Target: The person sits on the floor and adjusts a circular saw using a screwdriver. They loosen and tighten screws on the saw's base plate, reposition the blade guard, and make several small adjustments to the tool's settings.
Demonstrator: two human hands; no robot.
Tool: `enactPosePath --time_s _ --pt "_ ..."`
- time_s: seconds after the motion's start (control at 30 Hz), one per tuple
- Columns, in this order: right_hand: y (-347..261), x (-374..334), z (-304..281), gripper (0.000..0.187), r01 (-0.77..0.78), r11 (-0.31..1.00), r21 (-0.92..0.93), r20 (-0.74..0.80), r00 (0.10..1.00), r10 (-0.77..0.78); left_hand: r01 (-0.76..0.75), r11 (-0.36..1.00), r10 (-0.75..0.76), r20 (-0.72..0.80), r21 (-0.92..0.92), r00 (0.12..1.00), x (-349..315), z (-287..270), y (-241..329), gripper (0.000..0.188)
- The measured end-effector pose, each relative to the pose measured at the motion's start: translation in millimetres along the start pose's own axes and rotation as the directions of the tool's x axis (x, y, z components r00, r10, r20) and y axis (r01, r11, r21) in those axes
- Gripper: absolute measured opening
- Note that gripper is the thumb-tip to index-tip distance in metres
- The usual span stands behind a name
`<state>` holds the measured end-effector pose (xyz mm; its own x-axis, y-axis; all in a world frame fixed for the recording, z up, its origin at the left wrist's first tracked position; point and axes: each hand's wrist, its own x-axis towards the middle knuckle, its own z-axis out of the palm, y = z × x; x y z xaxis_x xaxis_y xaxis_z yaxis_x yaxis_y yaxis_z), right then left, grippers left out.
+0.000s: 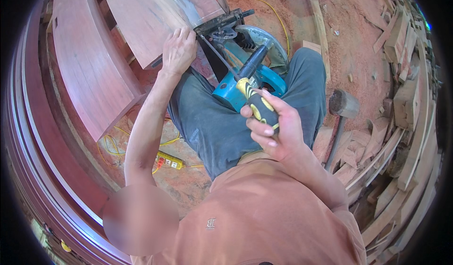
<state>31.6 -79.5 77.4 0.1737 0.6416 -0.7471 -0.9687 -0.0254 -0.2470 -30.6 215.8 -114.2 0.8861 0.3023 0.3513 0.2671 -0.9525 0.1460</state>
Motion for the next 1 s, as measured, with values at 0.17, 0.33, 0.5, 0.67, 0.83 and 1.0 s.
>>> enactPosePath --time_s 0.17,0.33,0.5,0.67,0.83,1.0 --pt "-3 -1 8 0.030 -0.011 0.995 -0.102 0.016 1.000 0.013 0.013 0.999 -0.013 0.014 0.030 1.000 0 0 2 0.023" --pt "-6 -5 14 0.027 -0.087 0.993 0.083 -0.110 0.989 0.096 0.036 0.999 -0.036 -0.021 0.014 0.999 -1 -1 5 0.022" --pt "-11 -2 17 0.025 -0.081 0.996 -0.033 -0.171 0.982 0.074 0.026 0.999 -0.025 -0.020 0.043 0.999 -3 1 6 0.020" --pt "-17 -2 22 0.033 -0.148 0.979 -0.137 -0.211 0.971 0.117 0.014 0.999 -0.015 0.031 0.040 0.999 -2 0 4 0.018" --pt "-23 -3 29 0.045 -0.174 0.966 -0.190 -0.226 0.966 0.129 -0.034 0.998 0.034 0.016 -0.052 0.999 2 -2 -3 0.016" --pt "-25 -2 33 0.056 -0.169 0.952 -0.256 -0.228 0.967 0.111 -0.077 0.985 0.076 -0.013 -0.155 0.997 4 -2 -12 0.013"
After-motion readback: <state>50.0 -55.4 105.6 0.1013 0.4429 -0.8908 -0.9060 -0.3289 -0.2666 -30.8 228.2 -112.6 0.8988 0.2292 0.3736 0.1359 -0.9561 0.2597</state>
